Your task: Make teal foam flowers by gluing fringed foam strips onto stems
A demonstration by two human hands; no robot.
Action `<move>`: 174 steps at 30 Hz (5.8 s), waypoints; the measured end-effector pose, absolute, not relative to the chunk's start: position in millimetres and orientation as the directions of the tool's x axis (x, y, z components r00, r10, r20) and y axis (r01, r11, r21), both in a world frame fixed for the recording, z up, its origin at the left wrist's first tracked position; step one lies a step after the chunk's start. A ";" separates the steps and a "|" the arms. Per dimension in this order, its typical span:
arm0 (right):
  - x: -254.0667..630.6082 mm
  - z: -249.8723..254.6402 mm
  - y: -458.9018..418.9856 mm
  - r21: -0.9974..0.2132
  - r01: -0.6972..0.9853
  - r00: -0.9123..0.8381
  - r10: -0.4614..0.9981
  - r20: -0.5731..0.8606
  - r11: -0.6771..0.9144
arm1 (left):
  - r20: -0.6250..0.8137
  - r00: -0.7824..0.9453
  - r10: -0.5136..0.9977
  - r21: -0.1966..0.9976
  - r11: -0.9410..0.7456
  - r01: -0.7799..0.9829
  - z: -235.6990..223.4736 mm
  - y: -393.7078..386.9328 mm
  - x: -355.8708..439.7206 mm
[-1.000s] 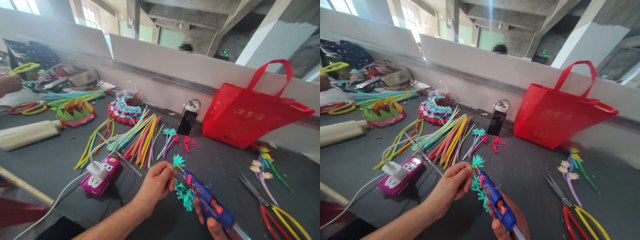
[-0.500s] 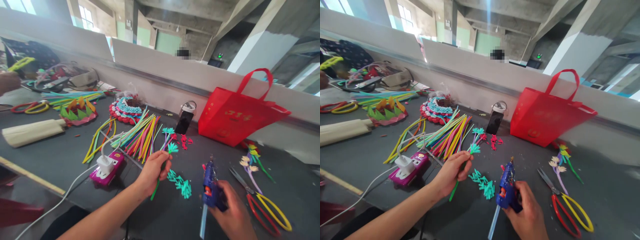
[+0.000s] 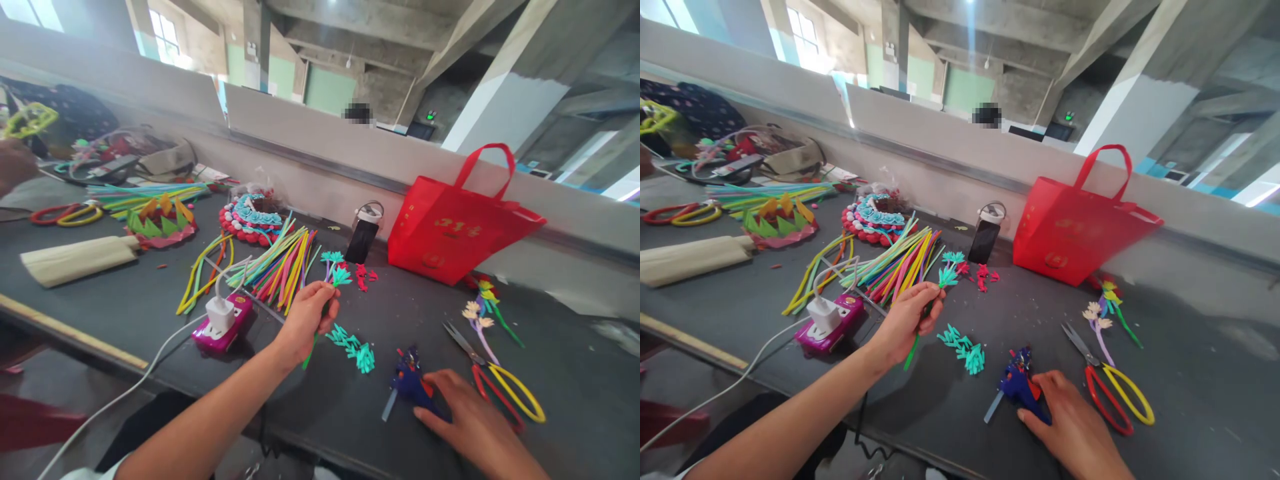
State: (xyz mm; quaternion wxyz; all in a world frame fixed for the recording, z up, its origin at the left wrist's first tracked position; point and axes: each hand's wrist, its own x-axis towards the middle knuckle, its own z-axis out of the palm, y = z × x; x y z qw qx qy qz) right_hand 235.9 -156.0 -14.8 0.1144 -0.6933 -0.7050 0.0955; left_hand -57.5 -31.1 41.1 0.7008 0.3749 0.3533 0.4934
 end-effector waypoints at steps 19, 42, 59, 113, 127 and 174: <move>85.4 -13.4 -40.7 -0.248 0.854 -0.422 0.888 0.182 0.457 | -0.114 0.250 0.962 0.872 0.217 -0.439 38.4 -24.7 -56.1; 130.0 56.2 -43.2 -0.415 0.715 -0.289 0.778 0.558 0.563 | -0.228 0.234 0.945 0.940 0.276 -0.201 31.2 -29.3 -45.2; 121.5 46.2 -44.0 -0.247 0.798 -0.288 0.707 0.646 0.550 | -0.105 0.231 0.967 0.986 0.133 -0.106 15.6 -32.7 -40.5; 108.9 50.1 -56.6 -0.101 0.852 -0.292 0.626 0.723 0.514 | -0.111 0.231 0.967 0.969 0.157 -0.191 25.0 -38.0 -44.4; 102.3 43.8 -58.1 -0.101 0.847 -0.293 0.617 0.730 0.522 | -0.127 0.258 0.958 0.954 0.189 -0.232 26.2 -40.3 -42.3; 112.1 0.0 -28.1 -0.118 0.929 -0.361 0.930 -0.074 0.351 | -0.212 0.291 0.933 0.848 0.323 -0.419 33.7 -27.5 -56.3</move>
